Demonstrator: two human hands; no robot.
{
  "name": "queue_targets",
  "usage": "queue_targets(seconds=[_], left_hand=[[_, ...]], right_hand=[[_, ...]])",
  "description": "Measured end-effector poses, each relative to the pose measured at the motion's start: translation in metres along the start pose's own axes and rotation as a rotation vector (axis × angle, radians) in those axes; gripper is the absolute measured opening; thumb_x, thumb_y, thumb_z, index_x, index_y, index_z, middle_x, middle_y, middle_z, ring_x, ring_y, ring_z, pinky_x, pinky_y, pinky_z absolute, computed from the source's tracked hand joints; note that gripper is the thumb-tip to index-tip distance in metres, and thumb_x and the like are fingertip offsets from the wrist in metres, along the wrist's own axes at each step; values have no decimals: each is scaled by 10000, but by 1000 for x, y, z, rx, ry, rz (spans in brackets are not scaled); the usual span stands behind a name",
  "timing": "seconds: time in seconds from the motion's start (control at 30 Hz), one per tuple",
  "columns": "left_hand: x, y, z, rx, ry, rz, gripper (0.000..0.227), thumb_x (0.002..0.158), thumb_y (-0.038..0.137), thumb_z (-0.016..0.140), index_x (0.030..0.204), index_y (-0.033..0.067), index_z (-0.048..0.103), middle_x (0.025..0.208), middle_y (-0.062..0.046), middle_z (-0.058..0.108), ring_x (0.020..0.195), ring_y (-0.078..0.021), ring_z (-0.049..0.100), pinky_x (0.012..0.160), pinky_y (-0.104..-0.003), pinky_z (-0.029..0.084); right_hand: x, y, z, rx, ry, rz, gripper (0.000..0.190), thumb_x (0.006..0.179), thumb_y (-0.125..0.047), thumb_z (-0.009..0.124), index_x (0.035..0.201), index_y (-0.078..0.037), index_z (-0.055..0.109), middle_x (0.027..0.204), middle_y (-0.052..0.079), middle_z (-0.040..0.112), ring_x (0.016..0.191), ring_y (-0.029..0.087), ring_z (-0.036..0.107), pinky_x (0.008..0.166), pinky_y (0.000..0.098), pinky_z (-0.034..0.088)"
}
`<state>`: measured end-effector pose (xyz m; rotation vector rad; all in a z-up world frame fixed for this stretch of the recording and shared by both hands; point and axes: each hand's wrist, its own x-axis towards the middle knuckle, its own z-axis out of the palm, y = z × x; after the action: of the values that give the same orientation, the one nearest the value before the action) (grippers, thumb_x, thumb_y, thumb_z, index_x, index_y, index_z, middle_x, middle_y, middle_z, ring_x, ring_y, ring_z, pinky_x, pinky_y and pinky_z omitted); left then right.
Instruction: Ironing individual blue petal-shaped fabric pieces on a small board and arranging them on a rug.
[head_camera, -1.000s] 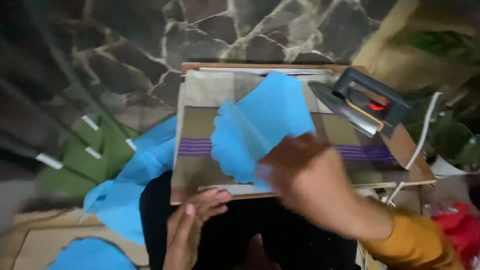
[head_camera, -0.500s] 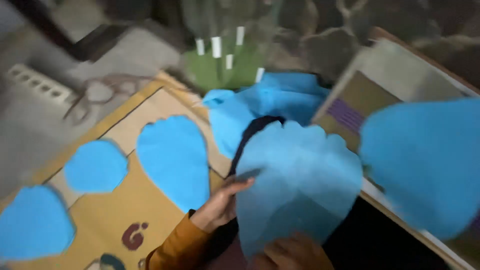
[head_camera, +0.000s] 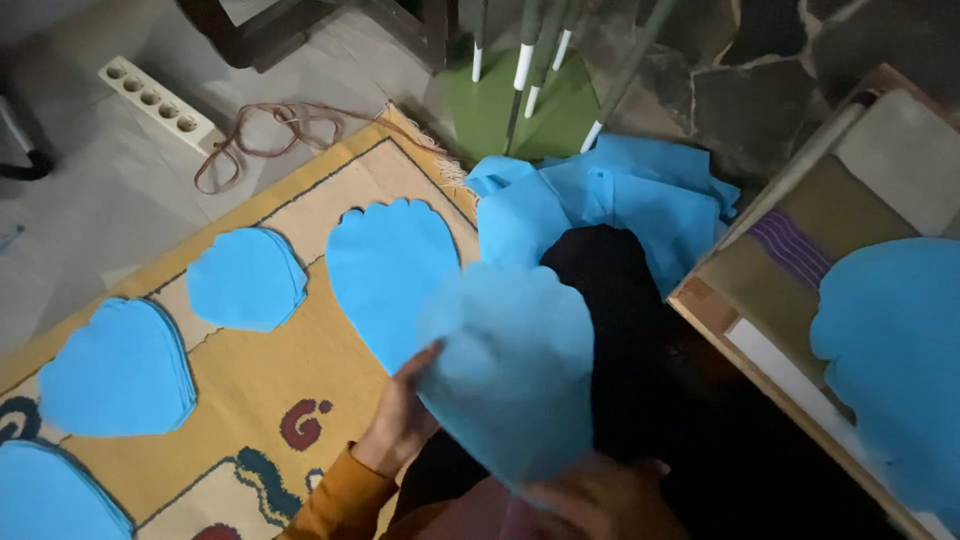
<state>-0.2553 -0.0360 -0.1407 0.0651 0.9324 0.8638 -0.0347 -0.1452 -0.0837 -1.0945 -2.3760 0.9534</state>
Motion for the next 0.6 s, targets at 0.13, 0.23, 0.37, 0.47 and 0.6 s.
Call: queue_targets(seconds=[0.13,0.23,0.37,0.47,0.6], left_hand=[[-11,46,17,-216,128,193,501,827,208,320,1286,21,393,1280,-183,391,1121,-337,403,1003,-488,297],[31,66,-9,-395,-15,319,375,838,167,359,1162,-6,430,1193,-177,438,1071,-303,432,967,-574,299],[71,109,5,-399,73,393,228,760,182,565,953,61,554,902,-93,624,825,-234,619,812,-465,455],[118,136,-5,-478,22,488,178,772,166,570,904,49,591,878,-102,628,789,-238,631,784,-431,487],[151,149,-45,-443,79,571,210,749,258,621,880,96,596,832,-66,628,751,-218,614,774,-393,477]], right_hand=[[78,-1,-32,22,134,194,375,688,-107,675,1055,-120,597,996,43,669,861,151,679,718,286,569],[119,8,-42,-9,327,191,385,654,-61,681,1031,-78,604,837,59,673,613,128,642,486,209,534],[160,59,-37,-123,545,30,359,697,-138,707,1045,-123,620,944,37,662,848,226,641,729,340,501],[182,60,-38,-207,644,27,387,694,-155,729,1068,-180,633,940,-12,653,849,169,638,743,296,500],[197,61,-16,-290,567,-187,206,708,-81,663,890,-172,633,783,-21,621,715,196,599,621,305,481]])
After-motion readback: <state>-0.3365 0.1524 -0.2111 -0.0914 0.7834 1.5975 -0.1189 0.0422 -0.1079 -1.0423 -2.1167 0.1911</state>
